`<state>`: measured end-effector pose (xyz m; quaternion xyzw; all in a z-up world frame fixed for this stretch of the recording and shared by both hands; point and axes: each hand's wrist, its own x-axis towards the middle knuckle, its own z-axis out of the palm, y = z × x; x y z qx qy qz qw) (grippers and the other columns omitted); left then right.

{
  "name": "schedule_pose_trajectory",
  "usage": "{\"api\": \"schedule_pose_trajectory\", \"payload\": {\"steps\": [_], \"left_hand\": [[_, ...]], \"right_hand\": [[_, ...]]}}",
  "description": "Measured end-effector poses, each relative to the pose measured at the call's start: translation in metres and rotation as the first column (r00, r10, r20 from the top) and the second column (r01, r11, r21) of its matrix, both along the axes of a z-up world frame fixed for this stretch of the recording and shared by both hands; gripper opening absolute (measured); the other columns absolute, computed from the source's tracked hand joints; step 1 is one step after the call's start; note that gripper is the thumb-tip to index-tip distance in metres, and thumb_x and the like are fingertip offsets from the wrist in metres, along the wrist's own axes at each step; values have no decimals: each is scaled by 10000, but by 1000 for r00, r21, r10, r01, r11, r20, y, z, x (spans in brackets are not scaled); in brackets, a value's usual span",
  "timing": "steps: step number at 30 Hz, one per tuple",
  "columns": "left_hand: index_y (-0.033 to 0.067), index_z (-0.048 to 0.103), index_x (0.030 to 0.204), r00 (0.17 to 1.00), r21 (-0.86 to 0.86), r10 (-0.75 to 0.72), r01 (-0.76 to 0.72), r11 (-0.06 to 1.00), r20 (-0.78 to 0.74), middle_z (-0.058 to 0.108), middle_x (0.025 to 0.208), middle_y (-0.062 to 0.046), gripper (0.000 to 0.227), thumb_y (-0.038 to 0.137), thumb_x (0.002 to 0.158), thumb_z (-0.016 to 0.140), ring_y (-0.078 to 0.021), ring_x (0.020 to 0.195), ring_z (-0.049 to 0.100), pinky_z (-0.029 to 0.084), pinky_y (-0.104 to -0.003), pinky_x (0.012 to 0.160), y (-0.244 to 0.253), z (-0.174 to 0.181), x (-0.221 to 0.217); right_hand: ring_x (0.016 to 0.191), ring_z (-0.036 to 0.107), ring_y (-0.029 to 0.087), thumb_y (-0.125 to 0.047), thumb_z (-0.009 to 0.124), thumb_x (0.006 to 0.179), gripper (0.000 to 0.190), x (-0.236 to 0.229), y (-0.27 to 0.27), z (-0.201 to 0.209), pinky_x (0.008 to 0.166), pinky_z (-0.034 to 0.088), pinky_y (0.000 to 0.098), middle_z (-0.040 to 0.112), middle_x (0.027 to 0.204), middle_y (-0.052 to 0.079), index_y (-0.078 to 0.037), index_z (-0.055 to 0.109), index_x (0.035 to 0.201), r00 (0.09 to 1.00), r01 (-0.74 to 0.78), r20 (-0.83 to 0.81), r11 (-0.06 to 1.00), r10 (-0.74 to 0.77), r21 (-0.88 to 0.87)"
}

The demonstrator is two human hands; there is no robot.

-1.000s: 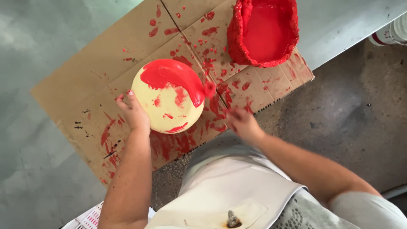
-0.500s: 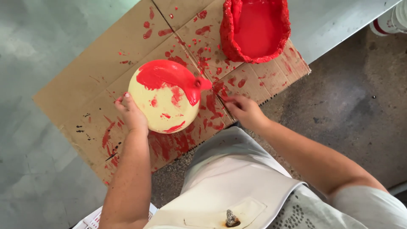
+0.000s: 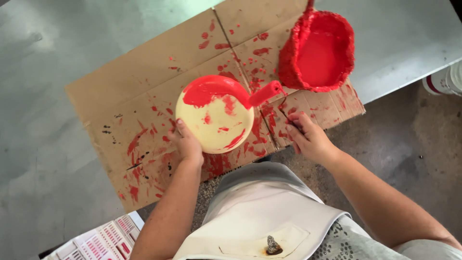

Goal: The person paints a cream-colored plate red using a paint roller and a red paint container. After painting, the person places the finished plate into a red crate with other painted plates.

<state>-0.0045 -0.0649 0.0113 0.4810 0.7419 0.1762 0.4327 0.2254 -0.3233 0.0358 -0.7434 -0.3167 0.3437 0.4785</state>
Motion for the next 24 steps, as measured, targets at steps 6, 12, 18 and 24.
{"api": "schedule_pose_trajectory", "payload": {"steps": [6,12,18,24], "left_hand": [[196,275,1501,998,-75,-12,18,997,69,567,1404,-81,770,771,997,369,-284,1252,607,429,-437,1082,4,12,-1],[134,338,1489,987,246,-116,86,965,109,504,1396,-138,611,577,1078,429,-361,1320,509,277,-552,1118,24,-7,0],[279,338,1462,940,371,-207,301,879,-272,530,1387,36,501,590,1077,414,-285,1294,520,323,-530,1046,39,-42,-6],[276,324,1453,965,297,-199,242,924,-169,539,1393,23,460,513,1080,453,-289,1339,516,303,-523,1107,41,-30,-4]], "right_hand": [[242,263,158,-144,388,1109,182,13,33,7,236,237,250,258,488,40,-112,553,1181,808,175,-576,984,-124,32],[185,223,118,-239,416,1116,297,8,106,56,223,170,264,198,471,-26,-16,559,980,594,75,-805,996,-6,48],[240,185,142,-268,540,1065,165,14,134,20,247,166,269,244,490,-12,-111,591,1068,656,9,-746,990,-111,-139],[184,186,168,-207,507,1065,226,-2,48,40,214,177,282,232,437,29,-60,593,916,686,11,-694,957,-219,-291]]}}
